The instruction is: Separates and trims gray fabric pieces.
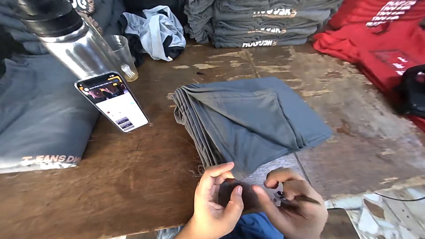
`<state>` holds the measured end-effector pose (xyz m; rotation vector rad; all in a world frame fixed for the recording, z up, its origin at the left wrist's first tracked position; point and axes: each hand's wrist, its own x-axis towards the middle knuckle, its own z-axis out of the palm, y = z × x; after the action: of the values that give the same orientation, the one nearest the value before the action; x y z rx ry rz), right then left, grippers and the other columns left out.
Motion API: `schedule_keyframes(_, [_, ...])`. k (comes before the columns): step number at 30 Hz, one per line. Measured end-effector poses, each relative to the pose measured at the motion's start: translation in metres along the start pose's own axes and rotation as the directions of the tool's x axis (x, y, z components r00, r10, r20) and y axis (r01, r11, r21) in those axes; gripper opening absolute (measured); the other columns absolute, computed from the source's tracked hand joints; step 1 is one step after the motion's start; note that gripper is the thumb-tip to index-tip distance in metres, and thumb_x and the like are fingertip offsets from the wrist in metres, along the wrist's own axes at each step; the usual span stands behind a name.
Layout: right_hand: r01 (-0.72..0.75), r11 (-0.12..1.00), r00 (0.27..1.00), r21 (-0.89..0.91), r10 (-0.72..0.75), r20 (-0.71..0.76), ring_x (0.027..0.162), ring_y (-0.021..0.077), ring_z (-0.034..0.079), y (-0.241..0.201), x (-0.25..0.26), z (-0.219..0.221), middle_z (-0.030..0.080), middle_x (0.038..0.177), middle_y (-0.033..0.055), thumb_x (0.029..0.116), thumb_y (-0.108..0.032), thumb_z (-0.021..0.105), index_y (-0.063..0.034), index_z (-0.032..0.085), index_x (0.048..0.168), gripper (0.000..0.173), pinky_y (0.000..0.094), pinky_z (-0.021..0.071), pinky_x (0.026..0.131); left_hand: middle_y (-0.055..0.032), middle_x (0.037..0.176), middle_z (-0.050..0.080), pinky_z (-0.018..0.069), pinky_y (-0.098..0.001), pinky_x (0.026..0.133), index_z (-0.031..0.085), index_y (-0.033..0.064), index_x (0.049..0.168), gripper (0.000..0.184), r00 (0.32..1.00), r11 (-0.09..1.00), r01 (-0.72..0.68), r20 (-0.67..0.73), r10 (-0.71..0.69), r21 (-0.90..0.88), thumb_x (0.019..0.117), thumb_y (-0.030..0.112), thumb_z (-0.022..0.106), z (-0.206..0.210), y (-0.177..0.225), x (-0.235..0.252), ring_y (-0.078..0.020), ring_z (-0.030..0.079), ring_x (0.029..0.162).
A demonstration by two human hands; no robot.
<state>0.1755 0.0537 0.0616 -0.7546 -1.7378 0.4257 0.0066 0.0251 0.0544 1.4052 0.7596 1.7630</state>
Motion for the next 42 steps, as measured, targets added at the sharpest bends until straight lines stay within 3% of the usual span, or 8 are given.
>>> schedule_keyframes(3, [0.173, 0.985, 0.985, 0.015, -0.172, -0.007, 0.109, 0.0094, 0.068, -0.005, 0.014, 0.006, 0.069, 0.117, -0.0023, 0.0898, -0.01, 0.078, -0.0143, 0.049, 0.093, 0.03, 0.0216, 0.0572, 0.089, -0.0008, 0.119, 0.07, 0.0542, -0.0234, 0.097, 0.05, 0.0066, 0.136, 0.048, 0.998, 0.989, -0.064, 0.03, 0.061, 0.134, 0.0898, -0.003, 0.062, -0.002, 0.0, -0.002, -0.005, 0.066, 0.108])
schedule_keyframes(8, [0.257, 0.965, 0.966, -0.049, -0.255, 0.037, 0.092, 0.0099, 0.067, -0.004, 0.023, 0.008, 0.07, 0.097, -0.0009, 0.0931, -0.006, 0.073, -0.0127, 0.048, 0.085, 0.028, 0.0223, 0.0553, 0.082, -0.0079, 0.103, 0.073, 0.0559, -0.0226, 0.09, 0.069, -0.0019, 0.114, 0.019, 0.99, 0.942, -0.141, 0.053, 0.131, 0.304, 0.095, 0.002, 0.067, -0.008, 0.001, 0.004, -0.0082, 0.068, 0.097])
schedule_keyframes(13, [0.061, 0.96, 0.978, 0.274, -0.112, 0.175, 0.089, 0.0052, 0.068, -0.013, 0.015, -0.009, 0.07, 0.097, -0.0034, 0.094, -0.011, 0.074, -0.0139, 0.051, 0.089, 0.024, 0.0185, 0.0561, 0.078, -0.0062, 0.087, 0.068, 0.054, -0.02, 0.084, 0.067, -0.0009, 0.097, 0.011, 0.988, 0.96, -0.151, 0.077, 0.137, 0.237, 0.1005, 0.009, 0.064, -0.016, -0.002, 0.007, -0.0064, 0.066, 0.089])
schedule_keyframes(16, [-0.028, 0.9, 0.932, 0.435, -0.134, 0.337, 0.084, 0.0089, 0.067, -0.012, 0.014, -0.025, 0.07, 0.09, 0.0007, 0.0928, -0.012, 0.076, -0.0111, 0.051, 0.085, 0.026, 0.023, 0.0539, 0.08, -0.0064, 0.089, 0.066, 0.052, -0.0233, 0.092, 0.064, 0.0016, 0.094, 0.013, 0.976, 0.961, -0.182, 0.16, 0.15, 0.208, 0.101, 0.012, 0.063, -0.018, 0.001, 0.008, -0.0092, 0.065, 0.096])
schedule_keyframes(19, [-0.051, 0.903, 0.92, 0.427, -0.124, 0.373, 0.084, 0.011, 0.067, -0.006, 0.012, -0.029, 0.068, 0.086, 0.0018, 0.0929, -0.019, 0.077, -0.0119, 0.05, 0.085, 0.029, 0.0256, 0.0539, 0.08, -0.0048, 0.107, 0.072, 0.0437, -0.0328, 0.111, 0.069, 0.0075, 0.084, 0.019, 0.952, 0.926, -0.236, 0.26, 0.16, 0.296, 0.0956, 0.022, 0.073, -0.019, 0.008, 0.009, -0.0153, 0.059, 0.122])
schedule_keyframes(26, [0.213, 0.975, 0.977, 0.057, -0.213, 0.011, 0.109, 0.0097, 0.068, 0.009, 0.006, 0.011, 0.069, 0.111, -0.0036, 0.0898, -0.01, 0.079, -0.014, 0.049, 0.092, 0.03, 0.026, 0.0578, 0.094, -0.0148, 0.108, 0.071, 0.0539, -0.0227, 0.095, 0.068, -0.006, 0.119, 0.029, 0.96, 0.919, -0.248, 0.202, 0.192, 0.306, 0.0919, 0.003, 0.062, -0.014, 0.01, 0.015, -0.0116, 0.067, 0.104])
schedule_keyframes(37, [0.199, 0.977, 0.978, -0.073, -0.203, -0.048, 0.097, 0.0079, 0.066, 0.007, 0.004, 0.022, 0.067, 0.095, 0.0003, 0.0944, -0.009, 0.067, -0.0123, 0.046, 0.087, 0.023, 0.0203, 0.0543, 0.085, -0.0123, 0.099, 0.073, 0.0559, -0.0226, 0.082, 0.074, 0.0005, 0.109, 0.021, 0.941, 0.747, -0.335, 0.236, 0.24, 0.574, 0.09, 0.001, 0.065, -0.009, 0.013, 0.01, -0.0141, 0.069, 0.089])
schedule_keyframes(42, [0.098, 0.993, 0.995, 0.058, -0.096, -0.027, 0.092, 0.0037, 0.064, 0.003, -0.001, 0.015, 0.065, 0.097, -0.0032, 0.0953, -0.012, 0.067, -0.0156, 0.048, 0.091, 0.02, 0.0162, 0.0523, 0.08, -0.0125, 0.107, 0.07, 0.0536, -0.0249, 0.095, 0.075, 0.0048, 0.11, 0.018, 0.932, 0.755, -0.35, 0.287, 0.221, 0.555, 0.094, 0.002, 0.068, -0.012, 0.008, 0.013, -0.0159, 0.067, 0.101])
